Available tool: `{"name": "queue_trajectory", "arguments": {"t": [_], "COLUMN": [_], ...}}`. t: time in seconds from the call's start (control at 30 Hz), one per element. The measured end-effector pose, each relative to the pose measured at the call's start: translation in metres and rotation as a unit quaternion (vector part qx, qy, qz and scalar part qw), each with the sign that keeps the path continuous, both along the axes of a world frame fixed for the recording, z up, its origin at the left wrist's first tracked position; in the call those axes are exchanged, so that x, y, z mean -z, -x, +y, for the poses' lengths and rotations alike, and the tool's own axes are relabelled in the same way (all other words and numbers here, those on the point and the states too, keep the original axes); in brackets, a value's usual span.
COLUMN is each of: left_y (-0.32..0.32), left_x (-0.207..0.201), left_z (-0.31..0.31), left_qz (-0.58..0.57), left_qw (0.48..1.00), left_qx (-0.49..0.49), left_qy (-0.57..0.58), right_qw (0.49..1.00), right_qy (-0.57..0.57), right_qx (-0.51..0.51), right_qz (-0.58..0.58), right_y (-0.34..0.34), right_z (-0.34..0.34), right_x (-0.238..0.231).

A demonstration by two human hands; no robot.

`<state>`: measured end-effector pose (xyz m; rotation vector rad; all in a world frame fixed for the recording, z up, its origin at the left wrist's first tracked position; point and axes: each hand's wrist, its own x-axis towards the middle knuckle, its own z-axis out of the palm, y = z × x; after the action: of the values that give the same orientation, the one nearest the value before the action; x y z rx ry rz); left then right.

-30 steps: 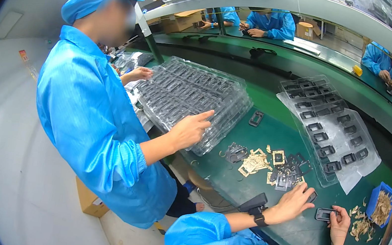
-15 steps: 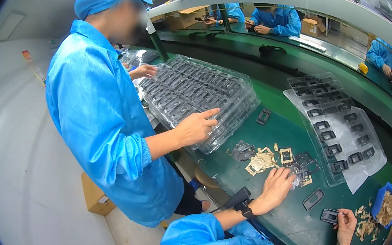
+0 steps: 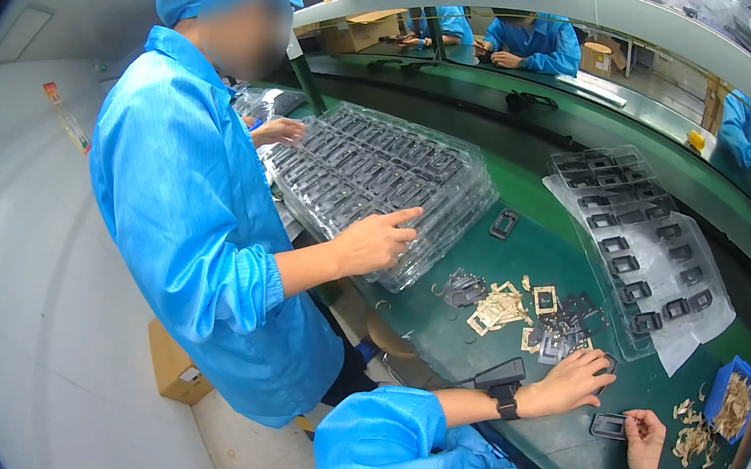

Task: Assembling small electronic device frames and connectors on a factory assembly line.

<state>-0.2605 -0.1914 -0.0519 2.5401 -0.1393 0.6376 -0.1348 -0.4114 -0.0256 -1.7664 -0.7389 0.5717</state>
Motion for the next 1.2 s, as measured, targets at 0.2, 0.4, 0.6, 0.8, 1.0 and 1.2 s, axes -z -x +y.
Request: {"name": "queue_trajectory", "arguments": {"t": [0.2,0.4,0.6,0.8,1.0,1.2], "left_y": [0.019,0.061,0.063,0.063,0.063,0.049], "left_x": [-0.021,-0.014,-0.004,-0.009,-0.016,-0.026], "left_z": [0.007,0.047,0.054,0.058,0.072,0.094], "left_qz": [-0.051,-0.025,-0.033,-0.043,-0.026,0.128], "left_qw": [0.995,0.94,0.959,0.969,0.972,0.975], "left_qx": [-0.074,-0.313,-0.274,-0.241,-0.234,-0.172], "left_qy": [0.036,-0.136,-0.055,-0.041,0.007,0.066], "right_qw": [1.0,0.994,0.974,0.969,0.932,0.924], "right_qy": [0.02,0.045,0.03,0.046,0.056,0.082], "right_qx": [-0.022,-0.029,-0.02,-0.028,-0.172,-0.156], "right_qz": [-0.008,-0.1,-0.225,-0.242,-0.313,-0.339], "right_y": [0.022,0.033,0.04,0.038,0.048,0.042], "right_z": [0.012,0.02,0.027,0.028,0.036,0.029], "right_x": [-0.004,-0.016,-0.019,-0.03,-0.056,-0.038]}}
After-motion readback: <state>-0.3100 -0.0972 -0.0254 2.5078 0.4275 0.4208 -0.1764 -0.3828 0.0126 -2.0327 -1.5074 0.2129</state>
